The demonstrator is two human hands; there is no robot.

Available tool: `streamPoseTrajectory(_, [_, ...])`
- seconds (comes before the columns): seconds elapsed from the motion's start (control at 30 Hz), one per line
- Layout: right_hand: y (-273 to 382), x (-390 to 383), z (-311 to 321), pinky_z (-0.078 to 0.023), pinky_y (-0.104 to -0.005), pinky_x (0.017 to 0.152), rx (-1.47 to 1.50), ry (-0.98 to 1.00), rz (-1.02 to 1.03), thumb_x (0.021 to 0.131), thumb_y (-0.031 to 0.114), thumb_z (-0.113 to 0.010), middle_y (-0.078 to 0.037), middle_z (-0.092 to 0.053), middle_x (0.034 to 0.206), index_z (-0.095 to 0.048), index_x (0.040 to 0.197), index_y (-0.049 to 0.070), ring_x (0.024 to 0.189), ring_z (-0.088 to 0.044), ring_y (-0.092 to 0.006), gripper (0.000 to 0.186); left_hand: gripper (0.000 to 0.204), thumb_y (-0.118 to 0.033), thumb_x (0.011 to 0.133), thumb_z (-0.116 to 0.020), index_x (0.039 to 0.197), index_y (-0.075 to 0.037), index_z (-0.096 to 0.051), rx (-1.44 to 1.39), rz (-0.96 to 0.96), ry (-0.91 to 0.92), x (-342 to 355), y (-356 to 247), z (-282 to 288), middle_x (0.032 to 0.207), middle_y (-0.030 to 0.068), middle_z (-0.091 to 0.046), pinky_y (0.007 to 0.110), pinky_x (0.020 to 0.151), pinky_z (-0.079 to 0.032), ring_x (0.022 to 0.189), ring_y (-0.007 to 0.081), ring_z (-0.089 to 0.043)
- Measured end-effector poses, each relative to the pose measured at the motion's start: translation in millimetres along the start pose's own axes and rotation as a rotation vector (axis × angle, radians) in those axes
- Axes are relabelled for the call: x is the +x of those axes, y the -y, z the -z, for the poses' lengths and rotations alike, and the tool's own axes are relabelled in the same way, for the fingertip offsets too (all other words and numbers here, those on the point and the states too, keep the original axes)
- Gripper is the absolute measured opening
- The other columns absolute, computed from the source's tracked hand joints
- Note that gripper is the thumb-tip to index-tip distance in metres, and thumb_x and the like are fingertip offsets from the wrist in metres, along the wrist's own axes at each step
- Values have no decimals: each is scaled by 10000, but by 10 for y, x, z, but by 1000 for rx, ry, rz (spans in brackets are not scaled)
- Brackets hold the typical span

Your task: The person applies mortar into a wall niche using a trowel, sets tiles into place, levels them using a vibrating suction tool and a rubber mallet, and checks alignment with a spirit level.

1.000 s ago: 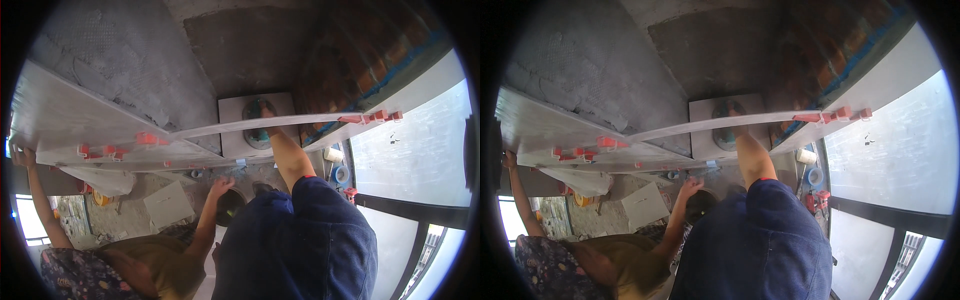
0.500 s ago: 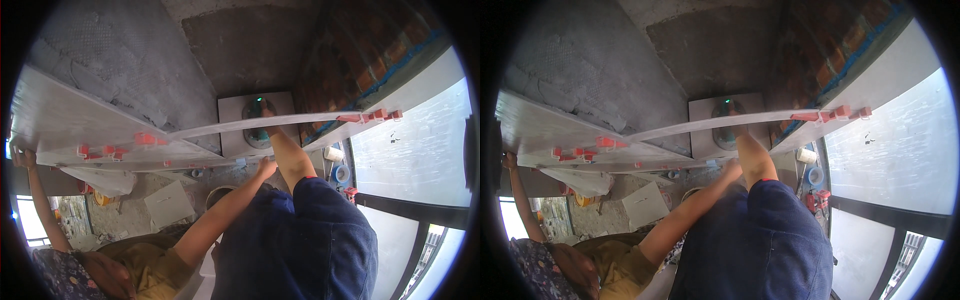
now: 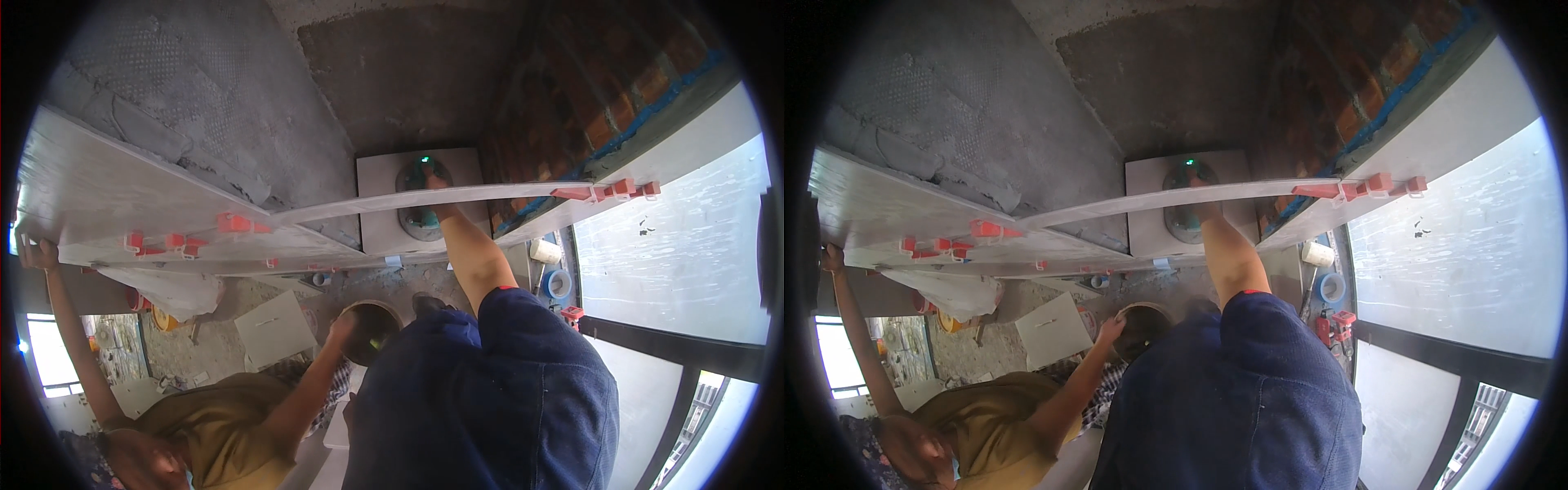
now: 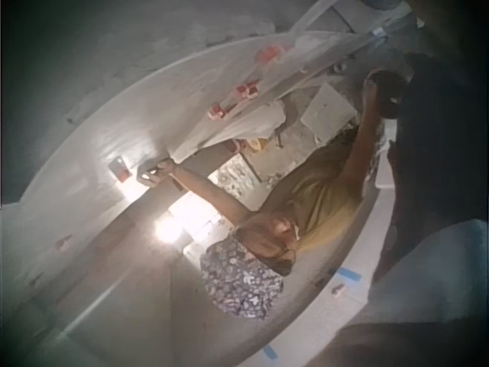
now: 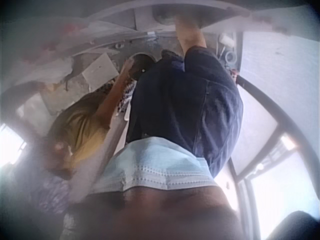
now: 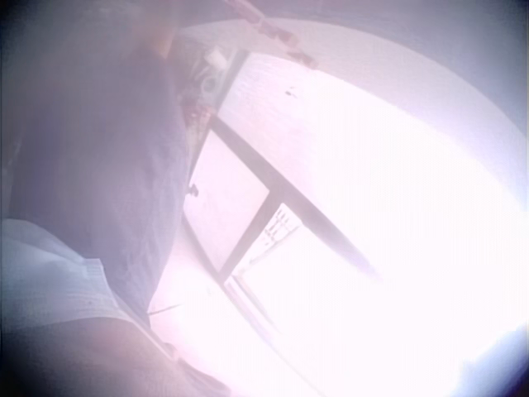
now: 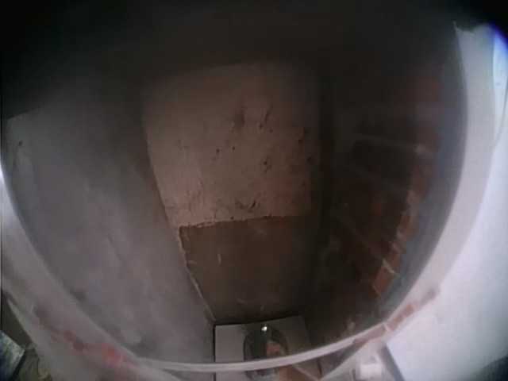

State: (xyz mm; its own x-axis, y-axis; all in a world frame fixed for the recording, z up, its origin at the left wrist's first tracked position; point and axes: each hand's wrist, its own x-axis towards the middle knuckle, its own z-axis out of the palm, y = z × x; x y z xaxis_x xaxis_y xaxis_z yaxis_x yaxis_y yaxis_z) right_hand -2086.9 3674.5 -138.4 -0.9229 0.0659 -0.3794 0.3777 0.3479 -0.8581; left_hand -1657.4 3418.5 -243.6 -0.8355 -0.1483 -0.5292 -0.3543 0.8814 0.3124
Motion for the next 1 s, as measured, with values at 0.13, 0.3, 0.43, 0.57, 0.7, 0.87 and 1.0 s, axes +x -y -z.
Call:
streamPoseTrajectory(0.13, [204, -169, -200, -400, -370, 1001, 23, 29, -43, 780, 849, -367, -268, -604, 1197, -611, 1192, -43, 1204, -536, -335, 1012, 438, -371, 959, -428, 1066, 20, -594, -25, 222, 30, -1128, 839, -548, 1021, 247, -656, 493, 822, -482, 993, 413, -616])
streamPoseTrajectory(0.3, [84, 44, -64, -380, -371, 1029, -51, 0, -82, 804, 824, -370, -255, -577, 1255, -583, 1238, -36, 1251, -497, -327, 986, 352, -304, 935, -457, 1016, 8, -598, 143, 158, 156, -1655, 734, -737, 939, 223, -655, 510, 765, -486, 916, 394, -630])
streamPoseTrajectory(0.43, [324, -288, -97, -364, -355, 1048, 59, 29, 30, 810, 812, -386, -255, -568, 1267, -580, 1250, -19, 1261, -487, -329, 960, 284, -251, 917, -479, 976, -1, -601, 177, 155, 161, -2033, 578, -1022, 873, 203, -653, 523, 719, -490, 853, 379, -641])
streamPoseTrajectory(0.57, [217, -161, -11, -360, -344, 1052, -30, 23, 19, 821, 798, -394, -262, -566, 1266, -585, 1236, -36, 1256, -492, -329, 951, 216, -197, 898, -502, 936, -11, -604, 225, 100, 147, -2031, 516, -1047, 808, 183, -652, 537, 674, -493, 791, 365, -652])
streamPoseTrajectory(0.7, [195, -186, -16, -370, -349, 1044, 112, 28, 121, 817, 801, -398, -266, -567, 1259, -584, 1212, -77, 1246, -499, -330, 981, 150, -144, 879, -525, 896, -20, -607, 242, 86, 115, -2072, 523, -993, 742, 164, -651, 550, 628, -496, 729, 350, -663])
streamPoseTrajectory(0.87, [140, -10, -17, -272, -386, 1128, 20, 104, -122, 866, 762, -337, -210, -470, 1401, -499, 1356, 41, 1362, -364, -345, 887, 392, -100, 846, -526, 1211, 43, -508, 403, -107, -219, -2282, 683, -723, 695, 138, -620, 425, 530, -505, 628, 293, -630])
streamPoseTrajectory(1.0, [36, 70, -104, -264, -380, 1133, 62, 102, -81, 873, 756, -324, -219, -466, 1401, -491, 1360, 35, 1364, -360, -343, 886, 303, -85, 836, -539, 1105, 52, -561, 517, -251, -423, -2559, 837, -984, 580, 108, -535, 400, 461, -446, 511, 271, -554])
